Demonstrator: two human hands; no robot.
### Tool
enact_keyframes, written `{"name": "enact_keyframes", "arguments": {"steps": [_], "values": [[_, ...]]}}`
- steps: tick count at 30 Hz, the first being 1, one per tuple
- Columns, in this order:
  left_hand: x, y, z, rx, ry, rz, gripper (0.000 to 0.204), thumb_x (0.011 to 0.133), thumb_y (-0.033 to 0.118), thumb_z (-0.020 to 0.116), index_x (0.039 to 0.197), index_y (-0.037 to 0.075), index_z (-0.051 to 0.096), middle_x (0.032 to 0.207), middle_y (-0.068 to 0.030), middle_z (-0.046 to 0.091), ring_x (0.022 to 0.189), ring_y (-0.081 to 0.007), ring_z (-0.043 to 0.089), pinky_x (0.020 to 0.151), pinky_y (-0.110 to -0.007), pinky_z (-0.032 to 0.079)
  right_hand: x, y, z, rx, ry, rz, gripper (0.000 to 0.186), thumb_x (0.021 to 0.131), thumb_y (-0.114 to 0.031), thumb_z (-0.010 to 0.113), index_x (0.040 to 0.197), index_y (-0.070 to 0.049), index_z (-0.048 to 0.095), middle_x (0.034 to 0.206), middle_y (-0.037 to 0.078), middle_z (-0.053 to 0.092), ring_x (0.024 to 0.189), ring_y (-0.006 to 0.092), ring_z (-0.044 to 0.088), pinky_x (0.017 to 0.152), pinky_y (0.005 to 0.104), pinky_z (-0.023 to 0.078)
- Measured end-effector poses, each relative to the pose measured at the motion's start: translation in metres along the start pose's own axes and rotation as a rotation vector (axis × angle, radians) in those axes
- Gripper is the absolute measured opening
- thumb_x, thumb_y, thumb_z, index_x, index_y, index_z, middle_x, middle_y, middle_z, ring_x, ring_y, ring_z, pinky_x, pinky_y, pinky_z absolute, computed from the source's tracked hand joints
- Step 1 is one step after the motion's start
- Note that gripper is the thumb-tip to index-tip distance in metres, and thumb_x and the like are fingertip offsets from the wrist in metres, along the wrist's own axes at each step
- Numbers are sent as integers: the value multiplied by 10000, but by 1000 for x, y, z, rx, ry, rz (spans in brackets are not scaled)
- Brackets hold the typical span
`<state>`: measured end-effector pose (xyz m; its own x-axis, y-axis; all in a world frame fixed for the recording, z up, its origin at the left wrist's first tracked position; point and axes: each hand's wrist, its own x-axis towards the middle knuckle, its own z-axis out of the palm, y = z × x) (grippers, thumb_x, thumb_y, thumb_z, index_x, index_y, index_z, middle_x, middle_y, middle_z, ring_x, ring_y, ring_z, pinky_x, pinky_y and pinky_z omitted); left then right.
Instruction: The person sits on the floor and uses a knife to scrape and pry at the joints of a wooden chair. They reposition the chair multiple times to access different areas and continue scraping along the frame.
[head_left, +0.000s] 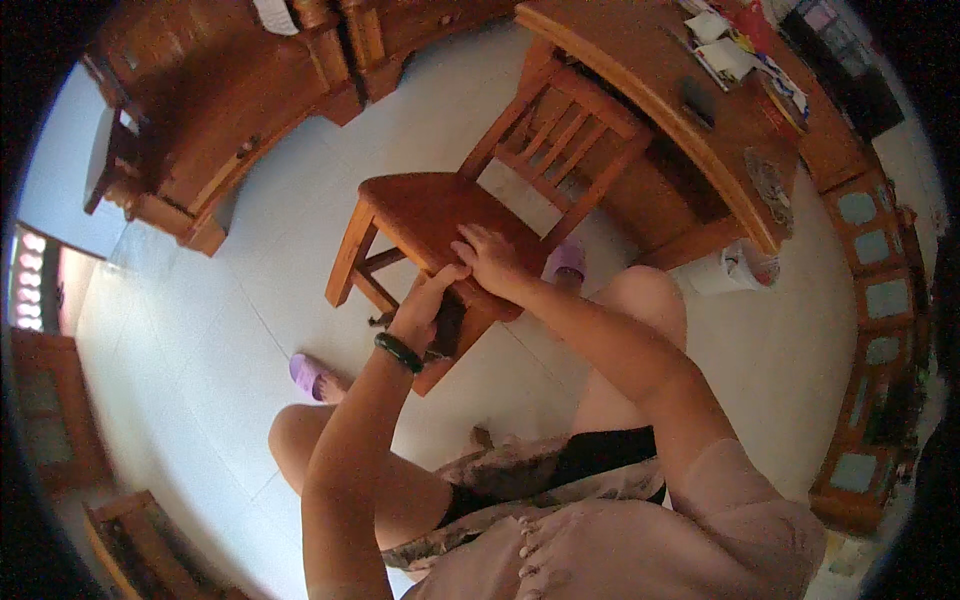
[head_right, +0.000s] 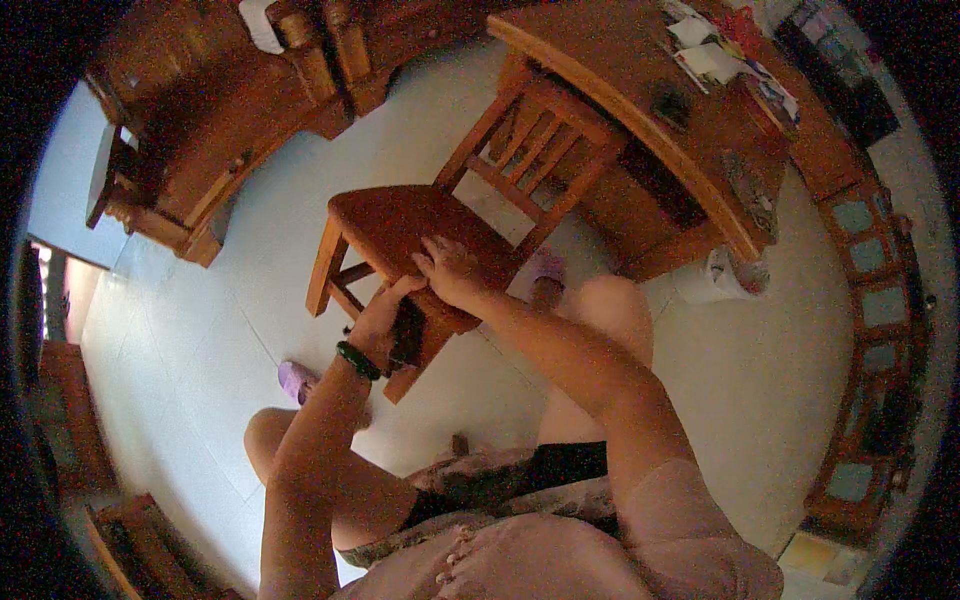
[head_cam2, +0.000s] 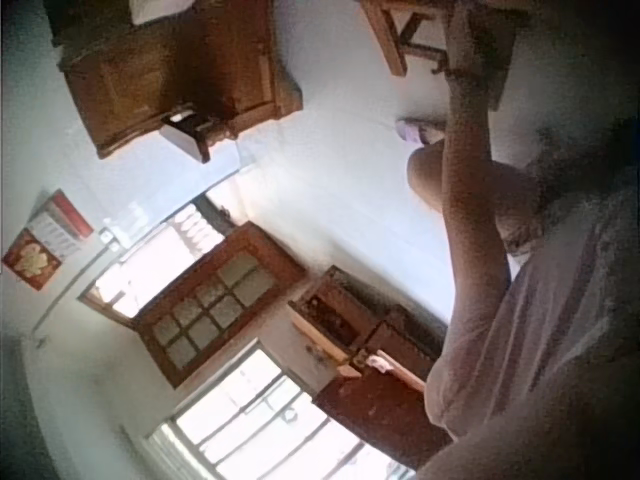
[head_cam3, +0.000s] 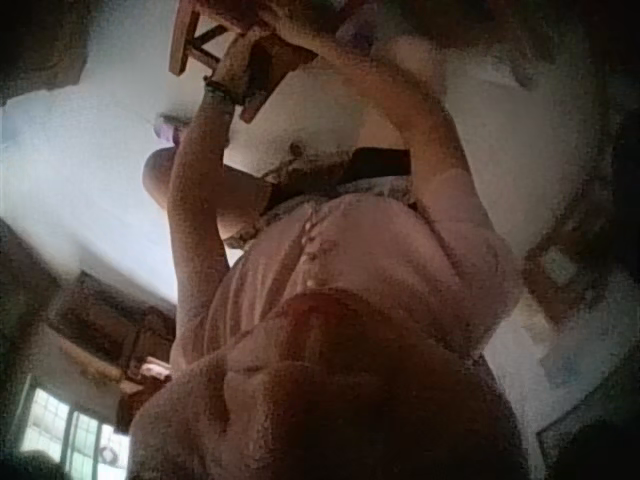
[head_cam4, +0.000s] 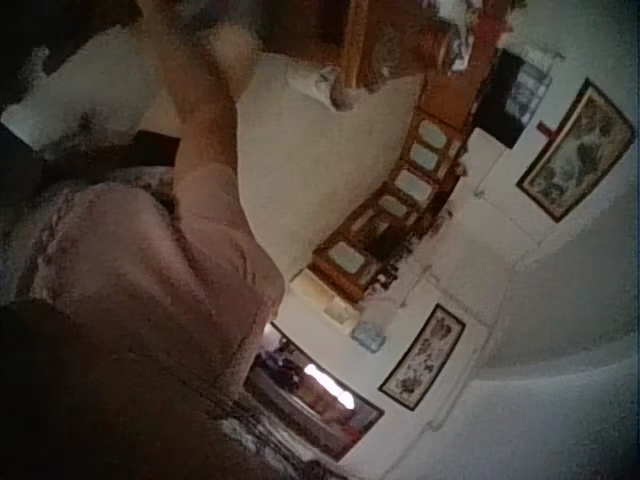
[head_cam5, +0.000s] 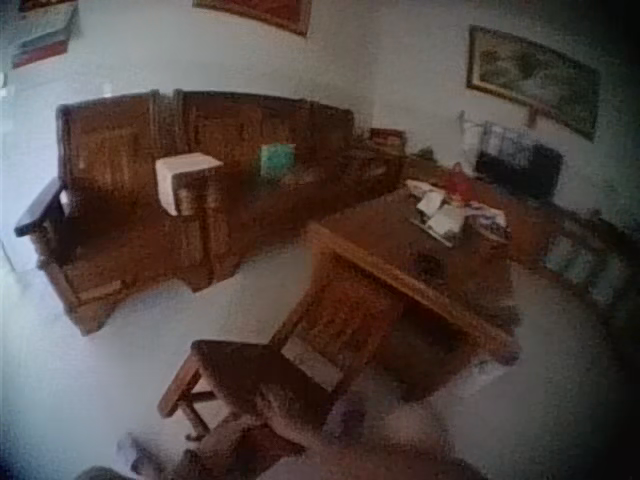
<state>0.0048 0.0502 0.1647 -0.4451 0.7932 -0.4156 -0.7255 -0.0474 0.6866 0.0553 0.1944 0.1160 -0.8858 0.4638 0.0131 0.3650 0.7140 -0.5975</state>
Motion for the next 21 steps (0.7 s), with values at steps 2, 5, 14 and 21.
{"name": "enact_keyframes", "arguments": {"steps": [2,5,14,21], "values": [[0,1,1,8,-28,-12,458,830,224,655,1227,53,503,1113,-50,599,977,-193,582,860,-326,470,0,2,-3,80,-22,-33,471,945,-365,484,1288,-43,514,1334,185,488,1227,362,447,1024,441,359],[-2,3,-4,80,-28,-42,475,842,252,662,1238,55,488,1118,-55,602,978,-199,592,844,-335,486,-1,-2,-11,206,10,-138,405,947,-289,504,1262,-37,533,1315,197,500,1219,362,457,1020,426,370],[-28,-19,-23,209,-66,89,435,869,165,652,1235,7,476,1111,-83,593,952,-154,596,821,-286,495,-14,-31,-26,50,-98,-334,768,780,-390,707,1401,-92,368,1433,168,362,1315,374,330,1067,471,296],[-86,-19,-59,324,393,56,266,917,145,536,1109,-29,599,977,-99,653,919,-186,614,826,-297,491,-15,-29,-19,-9,-76,-340,808,735,-197,727,1428,-120,319,1436,143,367,1312,333,356,1078,430,306]]}}
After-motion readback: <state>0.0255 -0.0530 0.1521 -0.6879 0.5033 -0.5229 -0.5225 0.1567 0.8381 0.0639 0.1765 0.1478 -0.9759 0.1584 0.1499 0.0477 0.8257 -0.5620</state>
